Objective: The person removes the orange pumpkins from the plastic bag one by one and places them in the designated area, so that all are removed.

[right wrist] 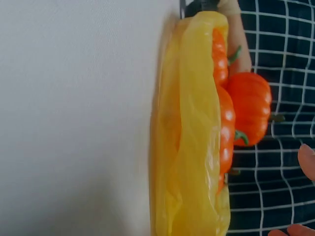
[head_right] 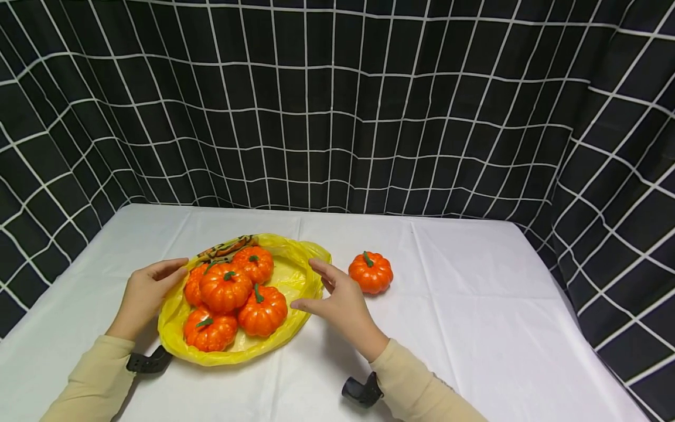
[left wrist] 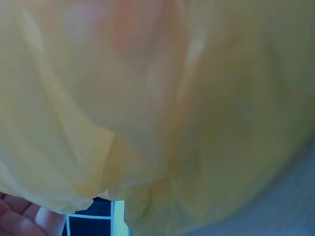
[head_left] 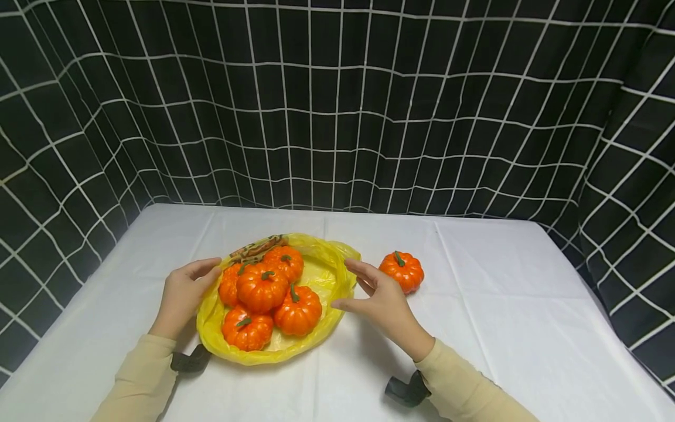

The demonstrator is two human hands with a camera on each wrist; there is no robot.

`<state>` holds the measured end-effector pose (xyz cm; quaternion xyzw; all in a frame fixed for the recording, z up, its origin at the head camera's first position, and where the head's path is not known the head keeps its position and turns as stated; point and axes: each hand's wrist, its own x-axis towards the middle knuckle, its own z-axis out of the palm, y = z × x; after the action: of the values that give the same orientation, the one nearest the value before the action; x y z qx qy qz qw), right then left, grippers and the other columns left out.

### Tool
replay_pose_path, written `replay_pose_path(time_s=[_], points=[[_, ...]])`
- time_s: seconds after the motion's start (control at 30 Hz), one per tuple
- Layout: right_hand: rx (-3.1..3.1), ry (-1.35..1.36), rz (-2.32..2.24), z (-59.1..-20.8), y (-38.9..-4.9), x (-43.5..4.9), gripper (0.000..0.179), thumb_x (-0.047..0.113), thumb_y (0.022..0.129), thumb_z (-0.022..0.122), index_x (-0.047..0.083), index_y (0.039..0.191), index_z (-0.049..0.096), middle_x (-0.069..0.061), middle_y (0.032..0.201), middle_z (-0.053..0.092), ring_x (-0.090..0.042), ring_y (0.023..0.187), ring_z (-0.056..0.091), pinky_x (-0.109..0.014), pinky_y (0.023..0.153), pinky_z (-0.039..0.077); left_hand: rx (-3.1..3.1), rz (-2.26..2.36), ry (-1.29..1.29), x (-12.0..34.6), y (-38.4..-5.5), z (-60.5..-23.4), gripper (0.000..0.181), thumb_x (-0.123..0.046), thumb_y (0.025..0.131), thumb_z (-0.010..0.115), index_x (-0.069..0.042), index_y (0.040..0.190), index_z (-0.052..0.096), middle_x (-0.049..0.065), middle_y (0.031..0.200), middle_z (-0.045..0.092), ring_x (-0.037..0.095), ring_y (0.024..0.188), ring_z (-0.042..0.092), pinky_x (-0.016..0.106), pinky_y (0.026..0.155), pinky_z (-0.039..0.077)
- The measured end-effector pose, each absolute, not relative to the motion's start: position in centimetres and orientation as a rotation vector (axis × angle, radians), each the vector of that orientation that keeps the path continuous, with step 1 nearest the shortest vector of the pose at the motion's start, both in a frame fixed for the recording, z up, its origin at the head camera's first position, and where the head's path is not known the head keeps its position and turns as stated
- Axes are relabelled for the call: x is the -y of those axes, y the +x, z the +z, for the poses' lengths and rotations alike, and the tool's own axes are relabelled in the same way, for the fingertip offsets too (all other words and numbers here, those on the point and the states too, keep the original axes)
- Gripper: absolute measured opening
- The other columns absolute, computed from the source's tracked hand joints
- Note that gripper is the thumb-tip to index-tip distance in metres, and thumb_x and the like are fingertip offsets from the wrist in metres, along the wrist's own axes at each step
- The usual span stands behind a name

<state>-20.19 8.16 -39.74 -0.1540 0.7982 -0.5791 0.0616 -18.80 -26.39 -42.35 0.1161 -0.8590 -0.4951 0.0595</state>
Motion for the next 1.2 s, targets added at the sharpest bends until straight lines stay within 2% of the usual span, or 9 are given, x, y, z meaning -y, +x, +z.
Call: replay_pose_path(time_s=[0.17, 0.33, 0.6, 0.93, 1.2], points=[[-2.416, -0.511, -1.708, -40.0, -20.3, -6.9, 0.073, 0.010, 0.075, 0.086, -0.003, 0.138, 0.053, -0.020, 0.145, 0.054, -0.036, 0.137, 0.050, -0.042, 0.112, 0.044, 2.599, -1.498, 0.348, 26.4, -18.8, -42.3, 0.043, -0.028, 0.101, 0.056, -0.003, 0.135, 0.059, 0.021, 0.140, 0.059, 0.035, 0.137, 0.048, 0.047, 0.113, 0.044], [-2.400, -0.521, -1.689, -40.1, -20.4, -5.9, 0.073, 0.009, 0.074, 0.086, -0.002, 0.139, 0.054, -0.021, 0.144, 0.055, -0.034, 0.136, 0.051, -0.044, 0.111, 0.045, 2.597, -1.496, 0.344, 26.4, -18.8, -42.4, 0.043, -0.029, 0.101, 0.056, -0.003, 0.135, 0.060, 0.021, 0.139, 0.060, 0.035, 0.136, 0.049, 0.046, 0.112, 0.045], [-2.459, -0.553, -1.563, -40.4, -20.1, -4.8, 0.073, 0.015, 0.071, 0.089, 0.003, 0.136, 0.058, -0.013, 0.140, 0.060, -0.030, 0.133, 0.055, -0.041, 0.111, 0.046, 2.593, -1.487, 0.335, 26.4, -18.9, -42.5, 0.043, -0.029, 0.101, 0.056, -0.002, 0.134, 0.061, 0.021, 0.137, 0.061, 0.035, 0.136, 0.050, 0.047, 0.112, 0.046], [-2.427, -0.682, -1.496, -40.9, -20.3, -3.5, 0.072, 0.013, 0.072, 0.088, -0.004, 0.135, 0.057, -0.019, 0.140, 0.059, -0.035, 0.133, 0.053, -0.046, 0.110, 0.047, 2.597, -1.479, 0.329, 26.3, -18.9, -42.4, 0.044, -0.030, 0.100, 0.057, -0.003, 0.134, 0.061, 0.022, 0.137, 0.061, 0.035, 0.135, 0.051, 0.047, 0.112, 0.045], [-2.452, -0.736, -1.362, -41.2, -20.8, -2.6, 0.079, 0.022, 0.070, 0.090, -0.001, 0.138, 0.055, -0.015, 0.142, 0.058, -0.032, 0.135, 0.052, -0.048, 0.113, 0.044, 2.604, -1.475, 0.345, 26.3, -18.9, -42.4, 0.043, -0.029, 0.101, 0.056, -0.003, 0.135, 0.060, 0.021, 0.137, 0.061, 0.035, 0.135, 0.050, 0.047, 0.112, 0.046]])
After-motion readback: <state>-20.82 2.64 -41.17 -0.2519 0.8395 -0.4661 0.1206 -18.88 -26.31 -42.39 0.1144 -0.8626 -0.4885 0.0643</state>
